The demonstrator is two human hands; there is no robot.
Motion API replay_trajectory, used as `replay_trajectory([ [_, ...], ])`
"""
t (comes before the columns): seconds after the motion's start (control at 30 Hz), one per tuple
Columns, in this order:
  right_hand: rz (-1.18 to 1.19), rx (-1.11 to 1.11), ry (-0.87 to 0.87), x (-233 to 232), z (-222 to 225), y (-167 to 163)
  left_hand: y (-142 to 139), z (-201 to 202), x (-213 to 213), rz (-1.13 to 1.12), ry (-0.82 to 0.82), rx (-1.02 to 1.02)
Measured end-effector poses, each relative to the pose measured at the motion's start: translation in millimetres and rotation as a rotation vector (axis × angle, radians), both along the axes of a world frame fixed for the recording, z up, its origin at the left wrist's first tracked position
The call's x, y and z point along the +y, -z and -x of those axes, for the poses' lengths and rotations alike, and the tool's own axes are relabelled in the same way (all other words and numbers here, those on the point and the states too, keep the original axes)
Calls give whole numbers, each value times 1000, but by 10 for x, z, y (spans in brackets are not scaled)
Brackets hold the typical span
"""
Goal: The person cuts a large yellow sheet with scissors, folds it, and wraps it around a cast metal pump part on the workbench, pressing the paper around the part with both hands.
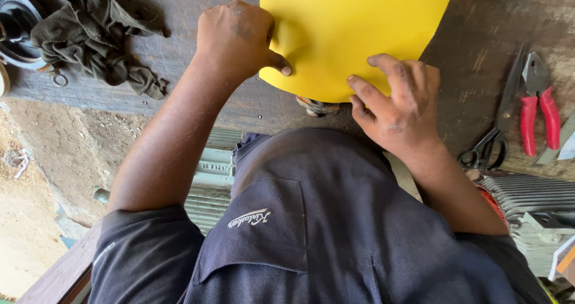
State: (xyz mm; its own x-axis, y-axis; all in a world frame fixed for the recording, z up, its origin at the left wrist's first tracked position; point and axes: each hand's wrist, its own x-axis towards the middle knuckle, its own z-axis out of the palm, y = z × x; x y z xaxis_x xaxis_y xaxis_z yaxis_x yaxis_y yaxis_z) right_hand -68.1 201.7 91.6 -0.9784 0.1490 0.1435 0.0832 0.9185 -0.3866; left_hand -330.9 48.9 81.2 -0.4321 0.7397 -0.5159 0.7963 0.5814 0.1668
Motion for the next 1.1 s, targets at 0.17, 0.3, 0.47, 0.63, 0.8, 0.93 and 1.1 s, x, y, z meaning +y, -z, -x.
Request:
replay_trajectory([
  [0.17, 44, 5, 11, 50, -26, 17, -7, -12, 95, 58, 8, 7],
  [0.3, 63, 20, 13, 68, -29, 38, -68, -41, 109, 12, 28, 75],
  [0.47, 68, 30, 13, 66, -35, 62, -105, -114, 47, 103, -29, 77],
  [0.63, 59, 37, 12, 54, -22, 65, -75, -147, -25, 20, -80, 80],
  [0.8, 44, 72, 12, 30, 8, 61, -86, -189, -130, -80, -101, 77],
  [0.93, 5, 90, 6, 19, 17, 49, -165, -283, -192, -352, -17, 50],
  [1.1, -18, 78, 25, 24, -22, 31, -284, -455, -197, -543, 80, -88],
])
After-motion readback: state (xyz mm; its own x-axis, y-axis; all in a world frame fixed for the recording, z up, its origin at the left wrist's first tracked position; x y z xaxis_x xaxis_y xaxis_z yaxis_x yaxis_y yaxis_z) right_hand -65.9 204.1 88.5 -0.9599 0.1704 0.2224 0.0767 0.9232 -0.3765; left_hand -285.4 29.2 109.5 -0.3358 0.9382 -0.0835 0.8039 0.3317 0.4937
